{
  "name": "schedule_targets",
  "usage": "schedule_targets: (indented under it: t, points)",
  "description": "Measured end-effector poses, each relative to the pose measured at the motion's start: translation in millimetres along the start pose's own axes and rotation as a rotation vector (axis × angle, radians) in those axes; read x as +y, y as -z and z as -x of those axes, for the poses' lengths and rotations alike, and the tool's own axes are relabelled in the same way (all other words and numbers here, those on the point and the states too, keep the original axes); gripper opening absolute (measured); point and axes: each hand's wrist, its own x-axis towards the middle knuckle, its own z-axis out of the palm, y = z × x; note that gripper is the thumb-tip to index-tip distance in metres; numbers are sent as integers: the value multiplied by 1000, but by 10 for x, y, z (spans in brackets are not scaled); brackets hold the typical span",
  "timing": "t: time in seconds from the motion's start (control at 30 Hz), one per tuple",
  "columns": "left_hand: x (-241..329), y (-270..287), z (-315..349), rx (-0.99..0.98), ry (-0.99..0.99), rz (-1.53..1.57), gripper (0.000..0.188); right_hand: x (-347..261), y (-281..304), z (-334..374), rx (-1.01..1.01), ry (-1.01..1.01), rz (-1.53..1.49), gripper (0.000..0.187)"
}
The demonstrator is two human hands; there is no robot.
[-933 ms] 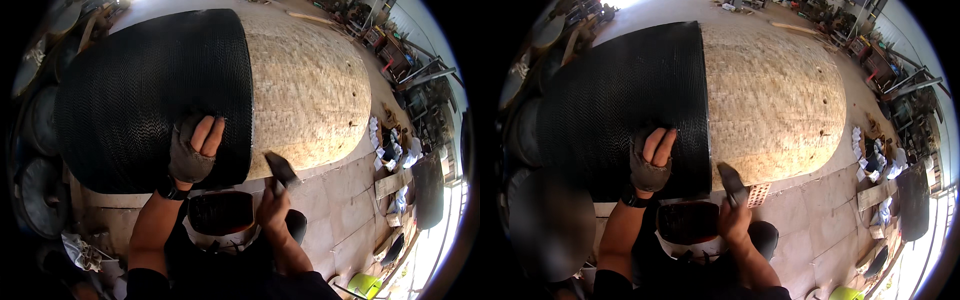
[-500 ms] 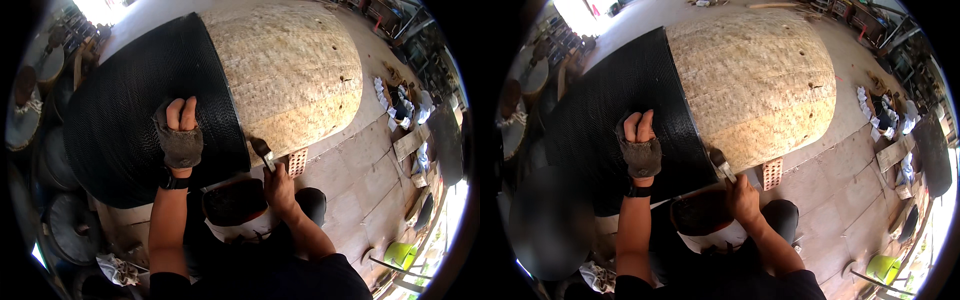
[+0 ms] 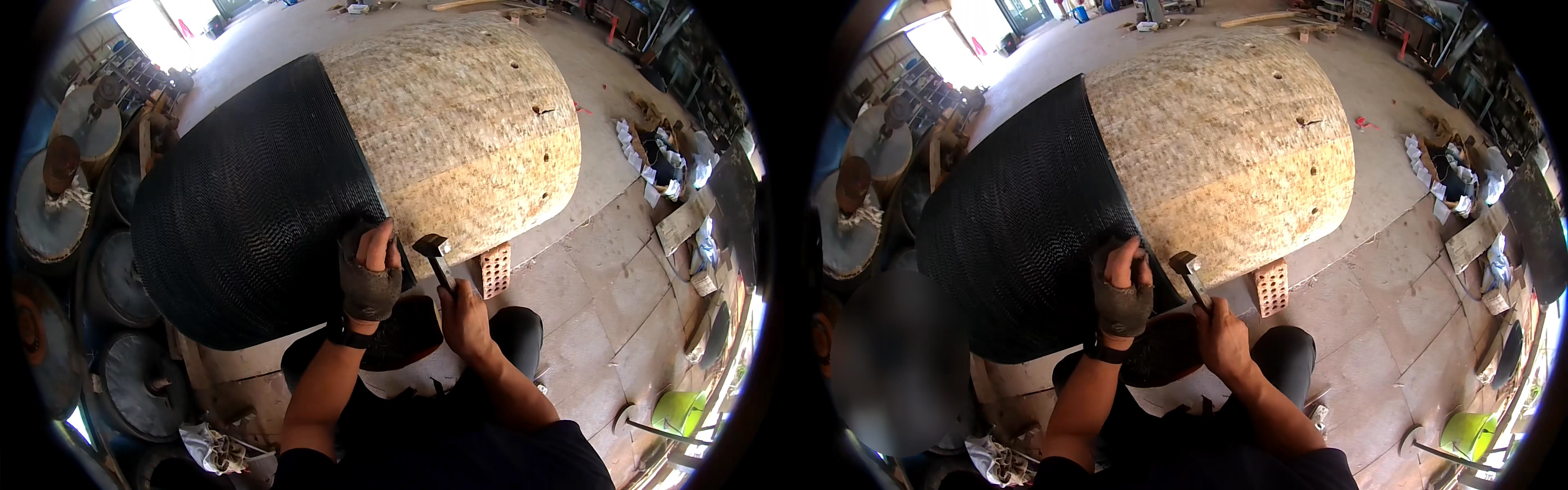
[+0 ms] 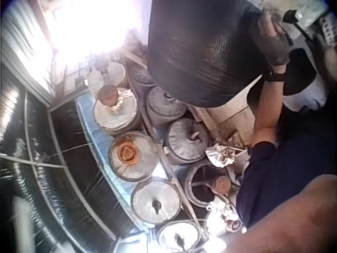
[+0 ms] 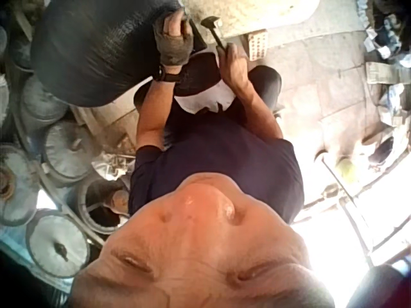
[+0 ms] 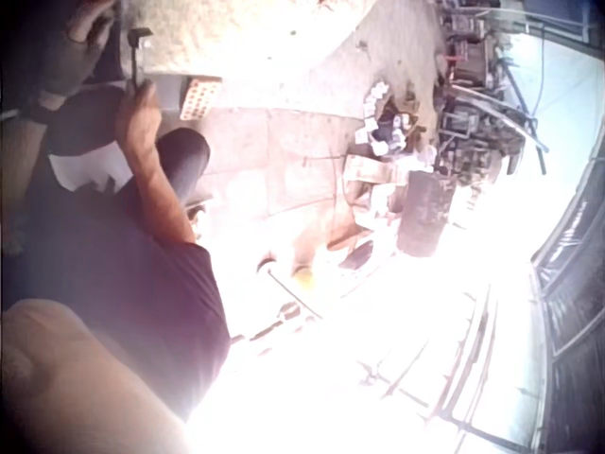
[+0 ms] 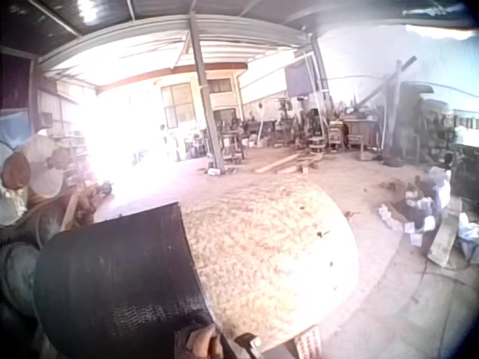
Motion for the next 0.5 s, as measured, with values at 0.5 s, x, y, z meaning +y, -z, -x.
schedule_targets:
  t: [0.5]
  points:
    - [49,-222,-81,-17,141,-20,64,-200,4,-163,106,125,-75,18]
